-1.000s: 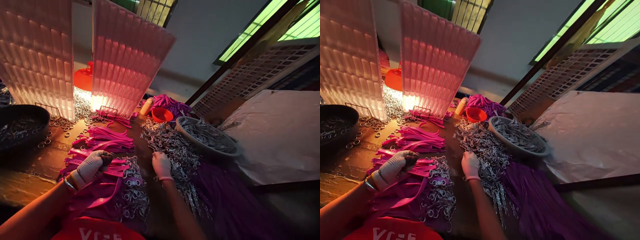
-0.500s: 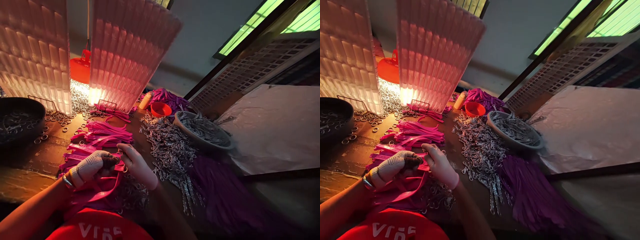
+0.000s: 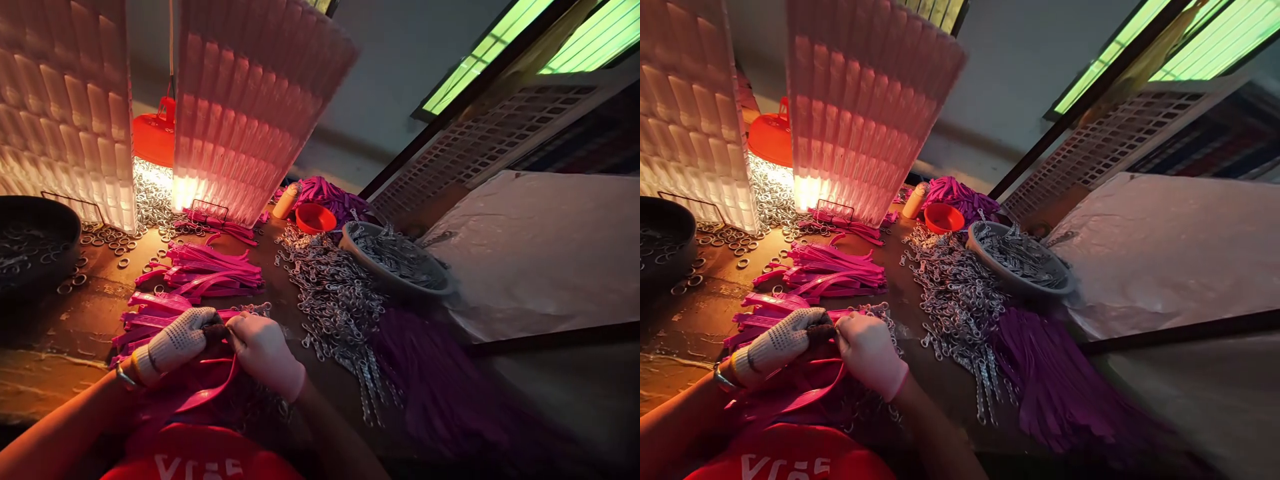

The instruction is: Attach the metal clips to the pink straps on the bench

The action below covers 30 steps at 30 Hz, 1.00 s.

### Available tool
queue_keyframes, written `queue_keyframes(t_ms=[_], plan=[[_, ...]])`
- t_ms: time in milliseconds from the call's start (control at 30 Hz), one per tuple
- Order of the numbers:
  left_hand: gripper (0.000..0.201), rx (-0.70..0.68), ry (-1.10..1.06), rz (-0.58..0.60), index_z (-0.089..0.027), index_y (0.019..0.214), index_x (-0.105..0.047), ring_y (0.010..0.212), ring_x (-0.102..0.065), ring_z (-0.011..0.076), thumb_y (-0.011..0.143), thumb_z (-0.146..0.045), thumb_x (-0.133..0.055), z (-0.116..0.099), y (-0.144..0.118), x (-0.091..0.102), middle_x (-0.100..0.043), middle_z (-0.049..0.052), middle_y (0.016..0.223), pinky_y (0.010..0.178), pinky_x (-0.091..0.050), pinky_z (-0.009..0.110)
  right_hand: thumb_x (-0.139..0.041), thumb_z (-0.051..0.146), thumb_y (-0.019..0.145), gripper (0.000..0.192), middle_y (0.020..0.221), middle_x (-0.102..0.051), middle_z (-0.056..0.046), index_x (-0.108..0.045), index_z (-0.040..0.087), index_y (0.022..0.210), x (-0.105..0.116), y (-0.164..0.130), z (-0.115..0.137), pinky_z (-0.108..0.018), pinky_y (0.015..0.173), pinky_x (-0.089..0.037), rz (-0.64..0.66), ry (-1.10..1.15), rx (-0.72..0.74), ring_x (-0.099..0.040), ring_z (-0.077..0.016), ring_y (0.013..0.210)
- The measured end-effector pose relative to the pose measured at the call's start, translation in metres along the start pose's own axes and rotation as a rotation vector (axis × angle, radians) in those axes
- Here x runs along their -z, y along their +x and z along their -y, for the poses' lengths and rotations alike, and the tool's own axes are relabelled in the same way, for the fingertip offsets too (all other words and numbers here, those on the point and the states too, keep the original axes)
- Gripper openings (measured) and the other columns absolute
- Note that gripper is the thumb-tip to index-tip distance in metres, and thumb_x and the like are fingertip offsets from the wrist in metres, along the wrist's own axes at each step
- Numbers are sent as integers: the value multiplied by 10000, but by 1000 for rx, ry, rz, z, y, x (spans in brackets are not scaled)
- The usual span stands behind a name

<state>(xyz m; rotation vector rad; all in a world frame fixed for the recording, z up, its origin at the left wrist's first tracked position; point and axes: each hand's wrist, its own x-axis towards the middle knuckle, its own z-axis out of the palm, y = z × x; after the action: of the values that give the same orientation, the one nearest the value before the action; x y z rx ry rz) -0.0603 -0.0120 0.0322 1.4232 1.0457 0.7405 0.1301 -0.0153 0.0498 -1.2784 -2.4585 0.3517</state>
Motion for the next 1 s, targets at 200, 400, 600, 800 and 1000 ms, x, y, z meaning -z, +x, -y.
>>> queue_keyframes(t_ms=[200,400,600,800,1000], plan=[[164,43,-86,110,-161,778,-607,600,-470,124,725,-316,-605,13,0,4,-585,5,717,542,-395,238,-611,176,934,136,799,-697,-6,-697,188,830,-4,-2,-3,-237,695,-374,12,153,-46,-619,-135,752],[289,237,-387,152,-182,720,-527,451,-375,76,795,-449,-609,19,6,-4,-491,-34,580,431,-288,203,-547,229,932,209,759,-660,-41,-663,181,765,-7,-9,3,-272,667,-352,-113,39,-36,-587,-166,709],[378,315,-378,55,-206,671,-462,374,-331,77,829,-539,-545,0,23,-13,-401,-64,484,370,-230,200,-501,298,979,276,685,-640,3,-635,204,757,-11,-11,4,-236,593,-333,-130,335,-293,-544,-133,621],[279,24,523,38,-147,812,-656,527,-519,131,894,-345,-478,-27,118,22,-571,9,604,491,-394,241,-474,389,996,322,694,-582,19,-590,196,766,-2,-13,-16,-234,614,-345,-389,493,-424,-482,-130,647],[259,-61,894,16,-119,1011,-678,883,-649,208,938,-349,-584,-48,236,20,-686,76,969,778,-534,357,-482,393,995,294,830,-667,-3,-667,199,875,14,-20,-14,-231,694,-432,-465,628,-417,-567,-145,759]])
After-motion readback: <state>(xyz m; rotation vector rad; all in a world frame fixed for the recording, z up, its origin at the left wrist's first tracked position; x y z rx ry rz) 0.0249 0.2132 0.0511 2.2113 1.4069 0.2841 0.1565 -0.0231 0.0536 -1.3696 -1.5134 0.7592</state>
